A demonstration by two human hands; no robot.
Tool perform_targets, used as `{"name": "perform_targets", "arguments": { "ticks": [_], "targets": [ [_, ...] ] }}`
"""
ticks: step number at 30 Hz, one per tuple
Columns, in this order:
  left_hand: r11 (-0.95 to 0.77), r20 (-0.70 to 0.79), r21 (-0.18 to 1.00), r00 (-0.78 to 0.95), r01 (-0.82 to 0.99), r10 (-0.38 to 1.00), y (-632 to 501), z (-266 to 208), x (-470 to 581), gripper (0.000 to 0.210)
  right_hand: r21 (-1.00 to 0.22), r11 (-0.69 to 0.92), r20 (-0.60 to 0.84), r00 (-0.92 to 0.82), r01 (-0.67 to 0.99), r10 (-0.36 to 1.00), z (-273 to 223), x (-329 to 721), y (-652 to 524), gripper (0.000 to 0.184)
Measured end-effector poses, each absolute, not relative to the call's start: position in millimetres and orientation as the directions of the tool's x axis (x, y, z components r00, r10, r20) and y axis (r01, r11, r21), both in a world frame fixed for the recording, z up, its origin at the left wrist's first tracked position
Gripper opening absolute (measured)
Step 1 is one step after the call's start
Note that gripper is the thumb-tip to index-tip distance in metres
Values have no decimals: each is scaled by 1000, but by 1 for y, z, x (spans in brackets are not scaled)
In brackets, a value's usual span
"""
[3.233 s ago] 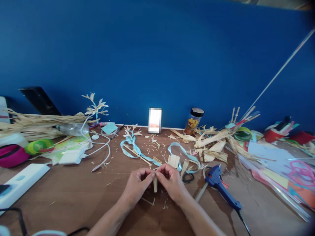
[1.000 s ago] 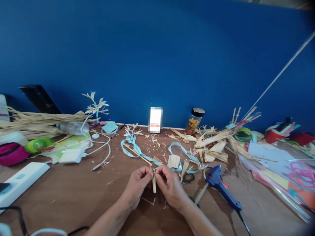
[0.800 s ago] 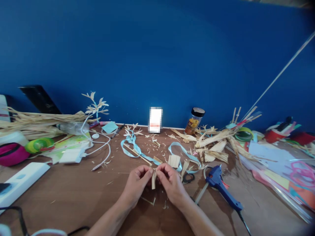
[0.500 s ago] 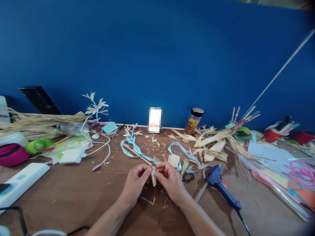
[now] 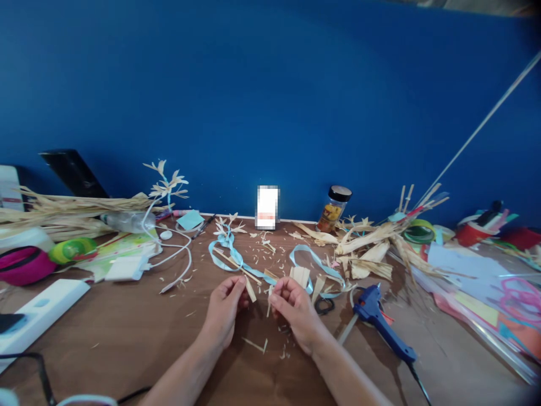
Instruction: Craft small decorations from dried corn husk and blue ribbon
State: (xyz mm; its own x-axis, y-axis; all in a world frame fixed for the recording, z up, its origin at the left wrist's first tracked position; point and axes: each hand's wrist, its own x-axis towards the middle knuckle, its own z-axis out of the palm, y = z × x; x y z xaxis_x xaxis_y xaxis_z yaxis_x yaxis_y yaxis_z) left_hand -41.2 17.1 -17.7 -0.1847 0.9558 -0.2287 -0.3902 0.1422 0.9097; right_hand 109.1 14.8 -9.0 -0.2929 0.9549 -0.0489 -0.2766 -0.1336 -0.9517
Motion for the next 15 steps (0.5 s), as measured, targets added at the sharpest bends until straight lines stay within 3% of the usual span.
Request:
{"name": "perform_targets", "arguments": {
  "ticks": [3, 7, 9, 12, 15],
  "targets": [
    [136, -247, 896, -221, -423, 943, 17, -15, -42, 26, -970, -114, -56, -262, -215, 964, -12, 111, 16, 20],
    [145, -244, 901, -201, -409, 949, 15, -13, -40, 26, -972, 155, 130, -147, 174, 980, -16, 114, 17, 3],
    [156, -243, 911, -191, -382, 951, 14, -14, -39, 25, -932, 235, 214, -103, 277, 971, -15, 114, 17, 10],
    [138, -196, 943, -172, -302, 965, 11, -16, -37, 23, -971, 123, 100, -120, 203, 988, -12, 112, 16, 16],
    [83, -108, 976, -115, -202, 987, 10, -16, -35, 21, -996, 15, -8, -247, 91, 969, -10, 108, 15, 19]
  ]
}}
